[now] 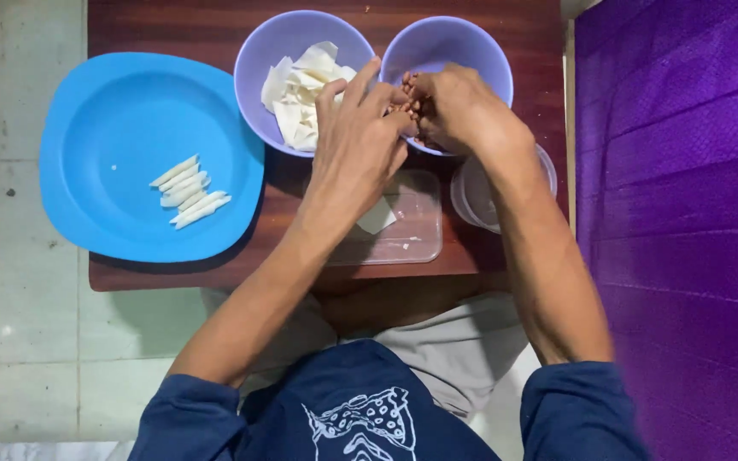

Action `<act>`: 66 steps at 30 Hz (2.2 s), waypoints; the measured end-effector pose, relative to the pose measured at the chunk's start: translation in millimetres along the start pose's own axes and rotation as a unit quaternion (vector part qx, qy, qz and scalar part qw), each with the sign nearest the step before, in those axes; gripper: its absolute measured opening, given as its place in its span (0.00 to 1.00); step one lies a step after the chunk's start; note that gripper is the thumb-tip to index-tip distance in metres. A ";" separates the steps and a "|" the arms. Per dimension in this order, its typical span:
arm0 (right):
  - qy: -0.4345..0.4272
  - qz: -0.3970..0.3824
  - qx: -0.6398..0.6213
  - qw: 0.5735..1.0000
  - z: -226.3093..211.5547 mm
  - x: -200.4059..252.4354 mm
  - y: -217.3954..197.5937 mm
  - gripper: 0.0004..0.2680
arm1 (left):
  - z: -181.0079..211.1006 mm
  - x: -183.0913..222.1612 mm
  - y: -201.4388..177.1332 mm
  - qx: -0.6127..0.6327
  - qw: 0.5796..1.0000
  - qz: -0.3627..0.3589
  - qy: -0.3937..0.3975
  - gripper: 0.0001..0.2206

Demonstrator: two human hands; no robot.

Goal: Assembling peanut rolls by placing peanuts inside a wrapper, rolling it, and sealing it with water.

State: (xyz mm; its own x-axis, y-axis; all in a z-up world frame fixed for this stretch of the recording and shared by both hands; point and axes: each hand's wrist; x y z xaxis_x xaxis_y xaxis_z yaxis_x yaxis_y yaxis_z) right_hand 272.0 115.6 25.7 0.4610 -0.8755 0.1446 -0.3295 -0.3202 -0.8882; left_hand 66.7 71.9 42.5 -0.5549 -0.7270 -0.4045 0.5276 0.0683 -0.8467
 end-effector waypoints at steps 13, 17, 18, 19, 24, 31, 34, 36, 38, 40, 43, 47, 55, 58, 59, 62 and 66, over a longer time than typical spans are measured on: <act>0.095 0.102 -0.008 0.990 -3.2 42.7 -51.5 0.14 | 1.3 -3.2 -3.5 0.014 0.999 -0.035 -0.012 0.08; 0.107 0.043 -0.041 0.992 -8.9 32.0 -34.2 0.09 | 0.1 -4.0 -2.4 0.014 0.999 -0.043 -0.016 0.08; 0.123 0.021 -0.045 0.991 -9.0 28.4 -28.6 0.08 | -0.5 -4.1 -1.5 0.014 0.999 -0.047 -0.020 0.09; 0.123 0.021 -0.045 0.991 -8.9 27.1 -26.0 0.08 | 0.1 -4.7 -1.8 0.014 0.999 -0.047 -0.020 0.09; 0.133 0.025 -0.004 0.991 -10.4 19.6 -15.5 0.04 | -0.3 -3.1 -3.3 0.021 0.999 -0.029 -0.011 0.09; -0.025 0.119 0.030 0.992 -5.1 33.3 -20.7 0.04 | -0.3 -0.2 -8.3 0.031 0.998 -0.051 -0.012 0.10; -0.034 0.110 -0.009 0.993 -40.1 59.6 -35.7 0.05 | 8.7 10.2 -29.6 0.058 0.996 -0.058 -0.025 0.13; -0.029 0.144 -0.016 0.989 -70.8 83.1 -44.9 0.07 | 19.5 24.5 -52.8 0.072 0.997 -0.017 -0.010 0.14; -0.058 0.144 -0.022 0.988 -91.6 102.3 -38.5 0.06 | 33.5 45.6 -74.3 0.094 0.995 -0.015 -0.009 0.13; -0.087 0.147 -0.028 0.985 -107.7 116.5 -24.4 0.06 | 37.0 67.9 -78.8 0.114 0.993 -0.012 -0.006 0.12; -0.115 0.129 -0.091 0.981 -122.7 126.2 9.3 0.11 | 22.3 102.9 -52.4 0.153 0.987 -0.047 -0.031 0.07; -0.012 0.159 -0.197 0.967 -127.3 127.3 57.1 0.05 | 1.5 129.3 -16.2 0.129 0.986 -0.089 -0.063 0.06; 0.030 0.271 -0.167 0.947 -132.1 123.9 99.2 0.02 | -1.0 130.5 -8.8 0.123 0.988 -0.071 -0.056 0.02; 0.038 0.286 -0.171 0.942 -131.7 122.7 105.6 0.02 | -0.6 133.4 -8.1 0.133 0.987 -0.066 -0.063 0.02; 0.039 0.288 -0.163 0.943 -131.3 122.2 107.2 0.02 | -0.5 134.1 -7.9 0.139 0.986 -0.060 -0.064 0.03; 0.036 0.291 -0.148 0.945 -132.6 121.1 107.9 0.02 | 0.2 134.4 -6.6 0.138 0.987 -0.048 -0.064 0.04; 0.025 0.286 -0.119 0.950 -132.9 120.0 112.2 0.02 | 0.0 135.1 -5.6 0.127 0.989 -0.039 -0.060 0.05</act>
State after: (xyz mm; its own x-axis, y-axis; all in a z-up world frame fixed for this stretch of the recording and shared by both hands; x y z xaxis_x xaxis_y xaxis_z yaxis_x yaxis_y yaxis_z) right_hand 180.9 -73.5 1.3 0.1126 -0.9451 -0.3069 -0.6946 0.1460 -0.7044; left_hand -11.2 -26.7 -7.3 -0.5273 -0.8006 -0.2847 0.6393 -0.1531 -0.7535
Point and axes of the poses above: each hand's wrist, its own x-axis away from the middle knuckle, its own y-axis out of the palm, z = x × y, and after that the axes turned 5 degrees about -z, right-handed
